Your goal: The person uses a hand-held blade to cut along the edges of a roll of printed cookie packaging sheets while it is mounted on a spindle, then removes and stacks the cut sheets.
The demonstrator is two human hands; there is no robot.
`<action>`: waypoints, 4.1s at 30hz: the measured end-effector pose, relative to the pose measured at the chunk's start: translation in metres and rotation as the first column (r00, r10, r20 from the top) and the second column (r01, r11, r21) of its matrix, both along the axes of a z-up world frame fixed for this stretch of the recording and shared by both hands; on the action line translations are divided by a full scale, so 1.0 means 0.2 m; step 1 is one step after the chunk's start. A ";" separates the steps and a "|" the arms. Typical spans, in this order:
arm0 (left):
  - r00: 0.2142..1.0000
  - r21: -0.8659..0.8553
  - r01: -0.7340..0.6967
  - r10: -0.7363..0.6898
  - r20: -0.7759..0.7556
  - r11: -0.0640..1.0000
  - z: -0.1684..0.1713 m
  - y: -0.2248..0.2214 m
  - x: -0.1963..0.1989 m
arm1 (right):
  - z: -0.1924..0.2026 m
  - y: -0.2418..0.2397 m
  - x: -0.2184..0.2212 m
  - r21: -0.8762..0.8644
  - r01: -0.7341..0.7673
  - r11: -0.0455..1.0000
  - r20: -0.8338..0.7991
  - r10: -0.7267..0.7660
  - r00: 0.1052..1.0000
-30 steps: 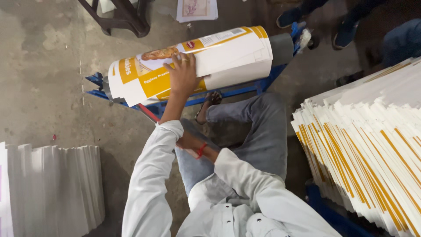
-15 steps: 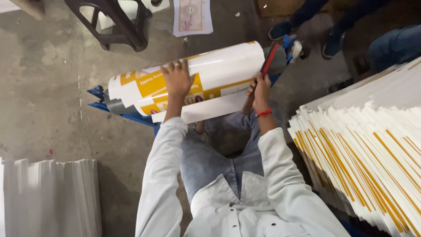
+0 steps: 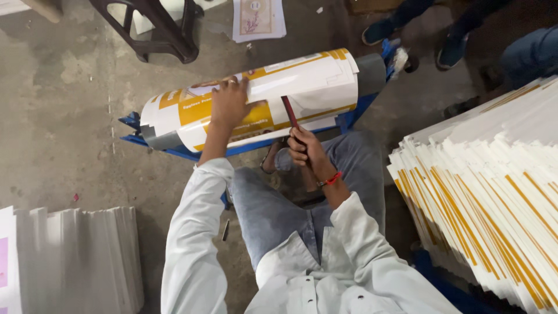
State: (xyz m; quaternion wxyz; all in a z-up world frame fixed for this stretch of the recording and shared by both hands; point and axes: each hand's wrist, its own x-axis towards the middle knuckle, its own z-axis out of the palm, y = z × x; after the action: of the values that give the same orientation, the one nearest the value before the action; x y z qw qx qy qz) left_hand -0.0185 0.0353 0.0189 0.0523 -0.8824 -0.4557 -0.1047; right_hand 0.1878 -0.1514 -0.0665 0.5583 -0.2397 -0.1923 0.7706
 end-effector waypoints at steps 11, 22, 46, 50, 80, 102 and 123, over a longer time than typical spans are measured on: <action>0.974 -0.164 -0.225 0.225 -0.021 0.960 -0.12 0.27 0.07 | -0.10 0.19 0.53 -0.085 0.522 0.849 0.417 -0.446 0.792; 0.987 0.192 -0.144 0.128 0.093 0.971 -0.19 -0.37 -0.01 | 0.04 0.07 -0.11 -0.116 0.379 0.918 0.330 -0.324 0.887; 0.997 0.099 -0.030 0.037 -0.070 0.995 -0.08 -0.16 -0.04 | 0.10 0.05 -0.30 -0.204 0.136 0.970 0.085 -0.121 0.989; 0.997 0.091 0.051 -0.045 -0.070 0.994 0.01 -0.22 -0.08 | 0.24 -0.01 0.03 -0.061 -0.056 0.997 0.010 0.056 0.998; 0.960 0.035 0.245 -0.237 -0.149 0.969 0.08 -0.09 -0.06 | -0.35 0.13 -0.55 -0.090 0.471 0.878 0.484 -0.374 0.791; 0.978 0.000 0.203 -0.202 -0.051 0.979 0.02 -0.08 -0.05 | 0.05 -0.14 -0.10 0.066 -0.037 0.997 -0.088 0.043 0.995; 0.976 -0.014 0.210 -0.210 -0.056 0.978 -0.07 0.16 0.00 | -0.16 0.30 0.20 -0.190 0.733 0.653 0.482 -0.589 0.649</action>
State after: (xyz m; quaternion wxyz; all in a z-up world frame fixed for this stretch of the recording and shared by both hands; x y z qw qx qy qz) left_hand -0.0192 0.0667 0.0045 0.0505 -0.9284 -0.3587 -0.0825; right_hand 0.2278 -0.0916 -0.0990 0.7007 -0.5376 -0.0449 0.4669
